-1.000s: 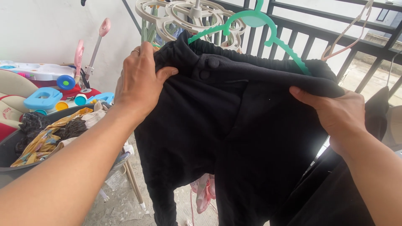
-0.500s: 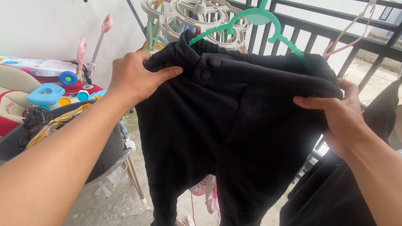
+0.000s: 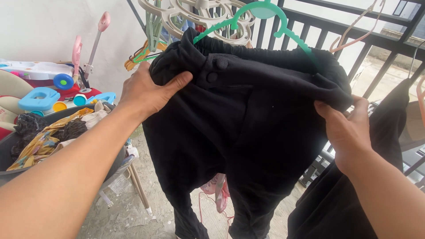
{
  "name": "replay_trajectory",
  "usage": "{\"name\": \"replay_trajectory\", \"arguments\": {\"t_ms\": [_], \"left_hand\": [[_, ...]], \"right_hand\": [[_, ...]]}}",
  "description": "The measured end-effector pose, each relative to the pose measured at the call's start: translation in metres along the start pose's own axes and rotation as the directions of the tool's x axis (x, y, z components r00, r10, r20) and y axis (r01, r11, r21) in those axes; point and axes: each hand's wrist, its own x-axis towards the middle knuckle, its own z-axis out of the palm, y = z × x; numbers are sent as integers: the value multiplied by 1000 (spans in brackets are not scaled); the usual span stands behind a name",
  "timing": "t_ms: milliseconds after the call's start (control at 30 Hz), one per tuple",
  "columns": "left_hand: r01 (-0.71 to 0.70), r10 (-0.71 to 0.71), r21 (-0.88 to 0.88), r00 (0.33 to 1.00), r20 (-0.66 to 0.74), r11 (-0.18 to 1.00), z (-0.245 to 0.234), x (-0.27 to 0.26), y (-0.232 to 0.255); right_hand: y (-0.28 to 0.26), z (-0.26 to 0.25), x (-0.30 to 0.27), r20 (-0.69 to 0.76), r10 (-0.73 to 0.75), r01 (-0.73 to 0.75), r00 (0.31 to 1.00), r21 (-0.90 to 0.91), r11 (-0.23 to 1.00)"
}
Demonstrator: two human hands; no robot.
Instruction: The recorder hangs washed clothes on hangers and a circular drying rack on a balcony.
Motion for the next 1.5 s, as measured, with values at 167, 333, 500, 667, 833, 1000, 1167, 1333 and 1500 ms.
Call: {"name": "replay_trajectory", "arguments": {"t_ms": [167,333,500,667,833,1000,1167,1333,1500], "left_hand": [[-406,429,274,903,-27,872,-10,-15,-19],[-270,244,215,960,137,939,-18,-39,-1],[207,-203,-7,967,152,978,1,-54,-14],[395,-337,-278,912,234,875,8,-77,-23],[626,-534,-305,776,336,717,11,-96,-17],[665,-440,-392,729,524,635,21,-116,-34],[623,-347,-381,736,581,683,23,-130,-28],[576,-230,-462,759,610,675,-12,-133,-19],[550,-218,-404,749,625,731,-38,-114,-24]], "right_hand": [[-21,18,-12,-247,-20,-49,969,-270,962],[-8,18,-2,-215,37,-70,976,-149,986],[-19,14,-15,-92,299,-309,950,-124,943],[-26,24,-48,-42,393,-390,919,-255,885],[-25,41,-95,19,452,-413,892,-370,832],[-17,61,-133,132,416,-312,900,-472,824],[-15,97,-172,400,407,-220,821,-435,873],[-36,128,-222,435,493,-297,754,-444,846],[-10,148,-252,586,462,-416,666,-223,882]]}}
